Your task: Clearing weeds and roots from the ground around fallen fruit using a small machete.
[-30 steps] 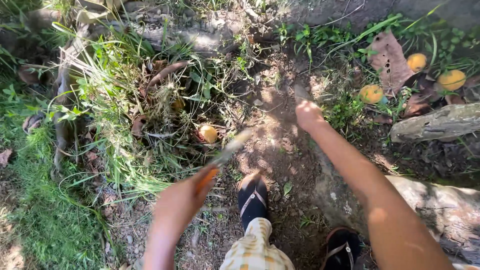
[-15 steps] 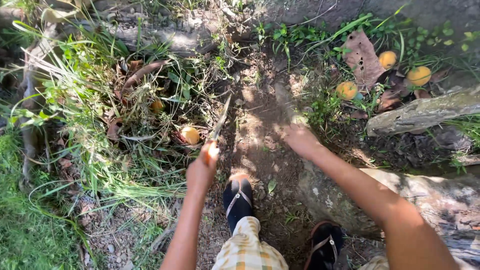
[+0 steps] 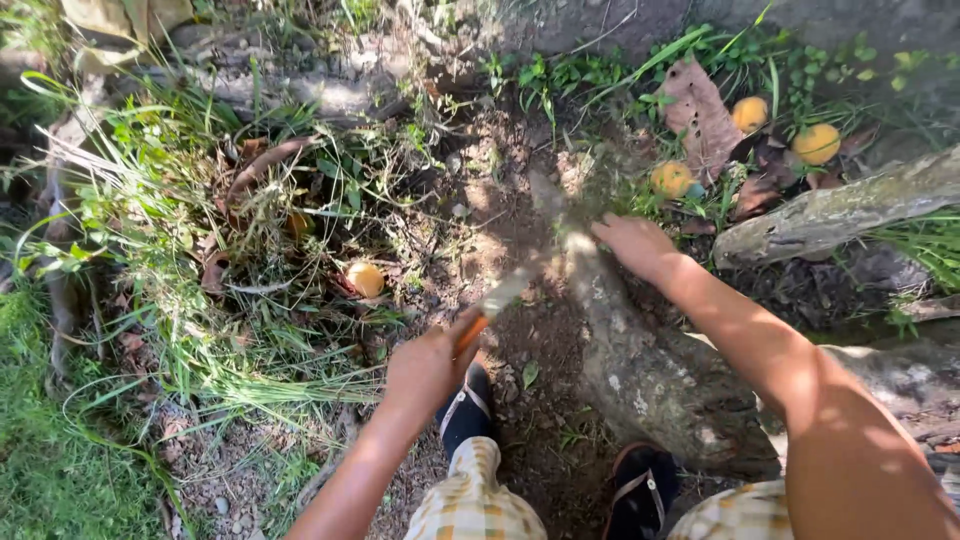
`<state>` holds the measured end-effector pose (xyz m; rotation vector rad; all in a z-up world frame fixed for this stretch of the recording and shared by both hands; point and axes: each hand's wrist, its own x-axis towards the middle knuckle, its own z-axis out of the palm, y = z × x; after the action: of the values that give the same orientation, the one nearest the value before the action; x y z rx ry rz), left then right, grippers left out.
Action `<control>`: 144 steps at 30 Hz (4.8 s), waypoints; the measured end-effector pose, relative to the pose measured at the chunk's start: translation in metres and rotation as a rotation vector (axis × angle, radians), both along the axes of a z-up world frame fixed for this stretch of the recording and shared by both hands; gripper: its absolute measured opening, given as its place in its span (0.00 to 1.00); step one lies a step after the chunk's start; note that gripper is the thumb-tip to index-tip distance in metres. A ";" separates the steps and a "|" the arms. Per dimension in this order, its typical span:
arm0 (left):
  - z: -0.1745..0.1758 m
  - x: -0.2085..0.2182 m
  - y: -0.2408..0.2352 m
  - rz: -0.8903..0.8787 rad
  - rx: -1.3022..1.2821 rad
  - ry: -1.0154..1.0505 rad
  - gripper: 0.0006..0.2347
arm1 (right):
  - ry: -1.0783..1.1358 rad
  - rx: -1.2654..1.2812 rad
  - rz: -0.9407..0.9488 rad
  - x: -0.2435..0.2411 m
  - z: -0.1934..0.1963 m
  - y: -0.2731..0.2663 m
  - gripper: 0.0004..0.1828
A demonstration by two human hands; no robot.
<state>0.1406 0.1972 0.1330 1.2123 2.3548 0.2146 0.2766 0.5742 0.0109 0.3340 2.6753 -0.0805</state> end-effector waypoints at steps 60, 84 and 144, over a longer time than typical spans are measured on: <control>-0.028 0.118 0.161 -0.008 -0.298 -0.180 0.18 | 0.276 -0.311 0.011 0.018 -0.051 0.041 0.34; -0.037 0.070 0.167 0.536 -0.238 -0.945 0.17 | 0.132 -0.282 -0.352 -0.023 0.033 0.007 0.27; 0.006 0.033 0.144 0.636 -0.184 -1.263 0.20 | -0.219 0.084 0.014 0.018 -0.003 0.014 0.41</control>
<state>0.1731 0.3411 0.1394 0.0409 1.4461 0.6989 0.2949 0.5882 0.0075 0.3306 2.4679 0.0694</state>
